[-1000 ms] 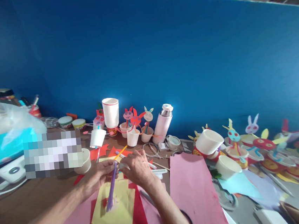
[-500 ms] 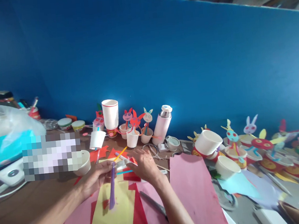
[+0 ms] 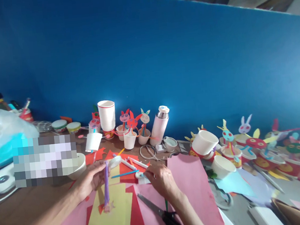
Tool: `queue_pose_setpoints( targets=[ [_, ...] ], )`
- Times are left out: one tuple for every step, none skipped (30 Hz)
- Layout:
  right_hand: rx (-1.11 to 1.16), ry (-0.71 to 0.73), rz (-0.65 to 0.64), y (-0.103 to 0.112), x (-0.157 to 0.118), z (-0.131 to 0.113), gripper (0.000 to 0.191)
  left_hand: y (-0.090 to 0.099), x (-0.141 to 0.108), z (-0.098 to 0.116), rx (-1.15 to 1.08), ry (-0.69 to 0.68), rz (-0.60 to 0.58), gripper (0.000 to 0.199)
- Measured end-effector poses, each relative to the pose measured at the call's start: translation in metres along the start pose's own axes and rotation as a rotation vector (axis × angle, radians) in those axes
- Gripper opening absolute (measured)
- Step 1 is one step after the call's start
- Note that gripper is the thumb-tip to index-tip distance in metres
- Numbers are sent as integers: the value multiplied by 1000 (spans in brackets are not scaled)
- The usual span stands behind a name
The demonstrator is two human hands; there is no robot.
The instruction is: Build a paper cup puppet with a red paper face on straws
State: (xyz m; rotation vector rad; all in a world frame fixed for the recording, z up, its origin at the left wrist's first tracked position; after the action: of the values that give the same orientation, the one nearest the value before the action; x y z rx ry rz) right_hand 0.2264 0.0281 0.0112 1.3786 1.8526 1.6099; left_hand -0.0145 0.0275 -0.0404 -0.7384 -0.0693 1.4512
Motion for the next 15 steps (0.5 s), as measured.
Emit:
queue_pose_setpoints(
  targets=[
    [-14, 3, -20, 0, -4, -1, 18, 0, 0, 1, 9, -15, 18, 14],
    [-26, 9, -39, 0, -9, -2, 17, 1, -1, 2, 22, -31, 35, 15],
    [-36, 16, -60, 0, -13, -3, 15, 1, -1, 3, 37, -50, 50, 16],
    [-44, 24, -83, 0, -17, -4, 15, 1, -2, 4, 55, -70, 62, 17],
    [-50, 29, -108, -1, -22, -5, 15, 2, -2, 5, 74, -91, 72, 18],
    [-54, 29, -135, -2, -26, -6, 15, 2, -3, 7, 93, -111, 80, 19],
    [-55, 19, -166, -4, -29, -5, 15, 2, -3, 8, 110, -130, 88, 20],
    [-55, 1, -197, -5, -32, -4, 13, 2, -4, 9, 124, -146, 95, 20],
    [-54, -17, -227, -7, -35, -3, 12, 3, -4, 9, 136, -157, 102, 21],
    [-51, -32, -252, -8, -37, -3, 10, 4, -4, 10, 146, -166, 108, 21],
    [-48, -48, -274, -8, -39, -3, 10, 4, -4, 10, 154, -173, 113, 21],
    [-44, -62, -290, -8, -40, -4, 10, 5, -3, 11, 161, -179, 115, 21],
    [-37, -70, -299, -8, -40, -5, 11, 5, -3, 11, 166, -185, 116, 21],
    [-26, -73, -302, -8, -40, -8, 10, 5, -3, 11, 171, -189, 116, 21],
    [-12, -68, -305, -7, -40, -10, 10, 5, -3, 11, 175, -193, 115, 21]
  ],
)
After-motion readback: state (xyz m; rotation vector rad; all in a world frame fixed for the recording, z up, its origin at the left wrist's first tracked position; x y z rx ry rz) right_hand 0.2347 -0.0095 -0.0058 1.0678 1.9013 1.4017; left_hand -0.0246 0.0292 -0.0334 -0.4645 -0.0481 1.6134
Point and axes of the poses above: each hand's wrist, its own x-axis towards the middle knuckle, its own y-axis out of the back of the hand, z = x × y, the point moved 6 cm from there along x, towards the middle knuckle, and after that the axes turned 7 degrees about y, right-handed, at the moved point
